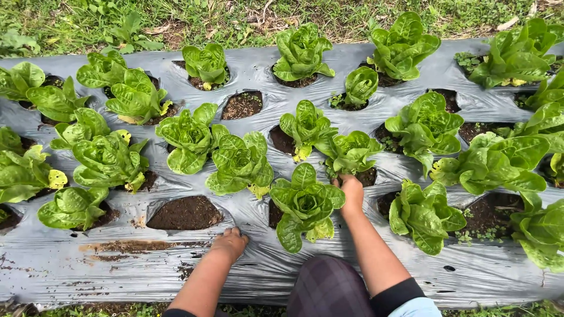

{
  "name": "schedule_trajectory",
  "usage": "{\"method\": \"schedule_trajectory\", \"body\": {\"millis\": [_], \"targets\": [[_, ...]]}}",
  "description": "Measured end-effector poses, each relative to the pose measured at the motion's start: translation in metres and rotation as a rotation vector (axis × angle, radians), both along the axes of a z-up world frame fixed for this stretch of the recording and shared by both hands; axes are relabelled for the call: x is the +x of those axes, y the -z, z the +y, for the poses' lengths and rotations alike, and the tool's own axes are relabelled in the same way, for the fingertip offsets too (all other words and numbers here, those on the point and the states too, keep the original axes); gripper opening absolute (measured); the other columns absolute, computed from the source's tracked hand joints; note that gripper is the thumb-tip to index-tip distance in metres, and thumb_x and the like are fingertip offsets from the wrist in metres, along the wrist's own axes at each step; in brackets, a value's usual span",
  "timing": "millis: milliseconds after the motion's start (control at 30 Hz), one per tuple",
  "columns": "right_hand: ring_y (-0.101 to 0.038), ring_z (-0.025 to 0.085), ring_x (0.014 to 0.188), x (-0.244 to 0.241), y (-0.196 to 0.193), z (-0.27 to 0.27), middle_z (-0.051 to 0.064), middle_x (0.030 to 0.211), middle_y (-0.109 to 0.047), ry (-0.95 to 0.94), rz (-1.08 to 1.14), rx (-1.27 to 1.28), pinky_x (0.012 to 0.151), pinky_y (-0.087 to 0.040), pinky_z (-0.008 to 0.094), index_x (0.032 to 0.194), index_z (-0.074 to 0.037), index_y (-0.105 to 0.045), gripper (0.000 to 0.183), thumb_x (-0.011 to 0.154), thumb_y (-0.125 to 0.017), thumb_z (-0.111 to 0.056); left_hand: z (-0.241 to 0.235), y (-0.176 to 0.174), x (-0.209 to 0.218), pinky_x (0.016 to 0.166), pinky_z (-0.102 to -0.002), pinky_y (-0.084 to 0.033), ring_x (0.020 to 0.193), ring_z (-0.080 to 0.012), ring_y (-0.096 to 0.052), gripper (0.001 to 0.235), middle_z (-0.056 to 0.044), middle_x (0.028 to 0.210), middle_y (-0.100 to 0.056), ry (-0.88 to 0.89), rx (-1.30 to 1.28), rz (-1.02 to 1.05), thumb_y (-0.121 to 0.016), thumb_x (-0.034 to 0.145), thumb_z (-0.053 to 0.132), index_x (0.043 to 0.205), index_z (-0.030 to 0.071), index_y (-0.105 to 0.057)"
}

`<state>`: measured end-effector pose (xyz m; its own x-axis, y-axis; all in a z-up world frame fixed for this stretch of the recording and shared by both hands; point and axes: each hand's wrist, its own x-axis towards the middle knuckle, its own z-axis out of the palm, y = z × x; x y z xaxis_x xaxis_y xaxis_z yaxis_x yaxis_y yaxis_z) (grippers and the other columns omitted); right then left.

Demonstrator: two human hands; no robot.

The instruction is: Tending to lettuce plants by removing weeds and debris from the planting holes in plastic mulch

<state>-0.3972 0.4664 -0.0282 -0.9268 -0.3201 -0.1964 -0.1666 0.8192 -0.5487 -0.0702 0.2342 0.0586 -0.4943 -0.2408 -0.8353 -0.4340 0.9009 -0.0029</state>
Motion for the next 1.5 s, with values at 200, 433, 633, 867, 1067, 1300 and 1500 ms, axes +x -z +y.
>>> {"method": "schedule_trajectory", "body": {"millis": [200, 433, 633, 867, 1067, 1300, 1500], "targets": [[-0.042, 0.007, 0.057, -0.006, 0.037, 0.003, 0.001, 0.076, -0.065, 0.37, -0.1, -0.631, 0.053, -0.037, 0.028, 0.103, 0.0, -0.075, 0.021, 0.09, -0.079, -0.015, 0.005, -0.041, -0.01, 0.122, -0.049, -0.032, 0.149, -0.0349, -0.027, 0.066, -0.017, 0.157, -0.031, 0.06, 0.062, -0.174, -0.045, 0.095, -0.013, 0.154, 0.017, -0.041], [-0.057, 0.024, 0.088, 0.014, -0.009, -0.025, 0.013, 0.091, -0.067, 0.259, 0.086, -0.276, 0.073, -0.045, 0.039, 0.114, -0.011, -0.072, 0.03, 0.087, -0.07, -0.023, 0.001, -0.024, -0.007, 0.12, -0.051, -0.033, 0.147, -0.0342, -0.029, 0.062, -0.015, 0.154, -0.033, 0.08, 0.054, -0.153, -0.043, 0.098, -0.009, 0.152, 0.019, -0.042], [-0.067, 0.034, 0.076, 0.033, -0.075, -0.06, 0.017, 0.076, -0.069, 0.152, -0.017, -0.057, 0.068, -0.046, 0.049, 0.133, -0.015, -0.068, 0.052, 0.089, -0.07, -0.042, -0.001, -0.039, -0.012, 0.12, -0.052, -0.033, 0.147, -0.0348, -0.029, 0.057, -0.016, 0.156, -0.033, 0.074, 0.07, -0.162, -0.048, 0.099, -0.004, 0.152, 0.018, -0.043], [-0.062, 0.05, 0.078, 0.016, -0.048, -0.035, 0.018, 0.097, -0.055, -0.25, 0.246, -0.082, 0.063, -0.044, 0.06, 0.095, -0.009, -0.062, 0.017, 0.089, -0.063, -0.025, -0.005, -0.015, -0.008, 0.118, -0.052, -0.033, 0.146, -0.0353, -0.03, 0.05, -0.015, 0.154, -0.034, 0.063, 0.091, -0.154, -0.039, 0.103, 0.001, 0.149, 0.018, -0.045], [-0.067, 0.034, 0.087, 0.038, -0.108, 0.01, 0.014, 0.094, -0.062, -0.231, 0.108, -0.051, 0.076, -0.047, 0.037, 0.112, -0.008, -0.071, 0.041, 0.075, -0.06, 0.005, -0.009, 0.006, -0.001, 0.117, -0.053, -0.034, 0.143, -0.0355, -0.033, 0.046, -0.014, 0.149, -0.038, 0.048, 0.101, -0.108, -0.032, 0.105, 0.006, 0.145, 0.019, -0.049], [-0.072, 0.03, 0.106, 0.0, -0.056, 0.068, 0.015, 0.112, -0.077, 0.13, 0.243, -0.184, 0.103, -0.05, 0.037, 0.109, -0.008, -0.079, 0.036, 0.075, -0.069, -0.003, -0.012, 0.007, 0.001, 0.118, -0.05, -0.033, 0.145, -0.0338, -0.032, 0.047, -0.013, 0.15, -0.037, 0.021, 0.129, -0.116, -0.031, 0.104, 0.007, 0.145, 0.021, -0.049], [-0.072, 0.041, 0.079, -0.027, -0.02, 0.062, 0.027, 0.12, -0.067, -0.039, 0.306, 0.135, 0.075, -0.061, 0.044, 0.096, 0.012, -0.075, 0.025, 0.074, -0.063, 0.013, -0.017, -0.002, 0.003, 0.121, -0.051, -0.029, 0.147, -0.0328, -0.03, 0.04, -0.011, 0.149, -0.039, -0.03, 0.138, -0.054, -0.033, 0.105, 0.025, 0.14, 0.025, -0.052]]}}
